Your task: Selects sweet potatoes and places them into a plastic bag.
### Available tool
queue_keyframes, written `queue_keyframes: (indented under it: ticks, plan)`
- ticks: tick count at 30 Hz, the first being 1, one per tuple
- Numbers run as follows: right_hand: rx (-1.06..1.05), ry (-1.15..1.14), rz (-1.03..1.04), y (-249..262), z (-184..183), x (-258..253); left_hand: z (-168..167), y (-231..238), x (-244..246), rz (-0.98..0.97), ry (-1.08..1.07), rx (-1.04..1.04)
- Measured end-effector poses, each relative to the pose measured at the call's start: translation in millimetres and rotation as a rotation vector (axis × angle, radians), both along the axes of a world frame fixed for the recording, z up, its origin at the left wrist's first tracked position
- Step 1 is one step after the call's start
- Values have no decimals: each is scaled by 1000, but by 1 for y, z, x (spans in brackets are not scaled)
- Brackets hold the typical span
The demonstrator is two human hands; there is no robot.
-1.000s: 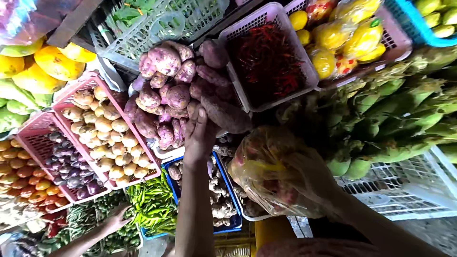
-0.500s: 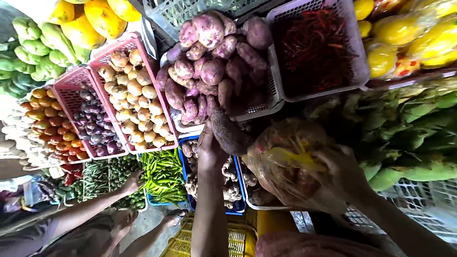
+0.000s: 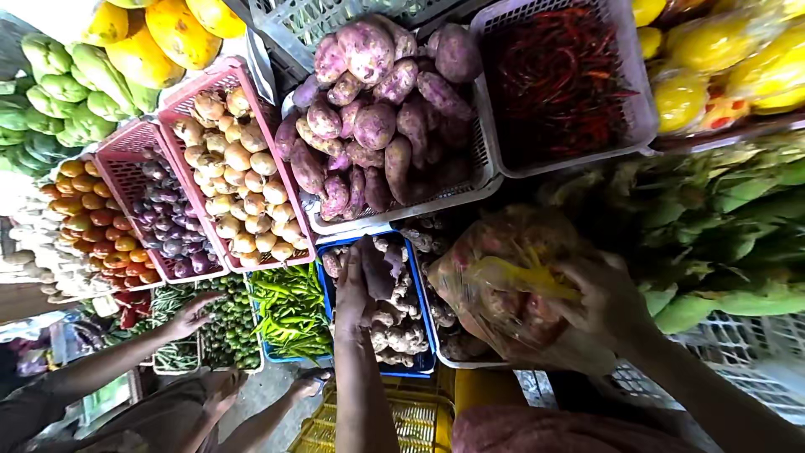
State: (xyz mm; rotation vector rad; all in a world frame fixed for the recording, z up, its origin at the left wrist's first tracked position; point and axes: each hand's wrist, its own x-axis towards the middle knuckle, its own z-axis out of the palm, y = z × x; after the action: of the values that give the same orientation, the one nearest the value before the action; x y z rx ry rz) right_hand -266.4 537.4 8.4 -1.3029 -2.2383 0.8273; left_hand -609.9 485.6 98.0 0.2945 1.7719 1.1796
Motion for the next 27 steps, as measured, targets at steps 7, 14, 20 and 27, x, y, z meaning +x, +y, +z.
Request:
queue_keyframes:
  ticks: [7,14,20,27]
  plan:
    - [-92,-46,-24,-1,11,-1,-22,45,5,-466,769,-189]
    - [-182,-91,-32,-1,15,1,-91,150,23,-568,1318,-271]
    - [-175,-62,-62,-3,12,-1,-92,142,23,-472,1223,-194]
    - [-118,-57,-67,-1,9,-3,-100,152,104,-664,1037,24]
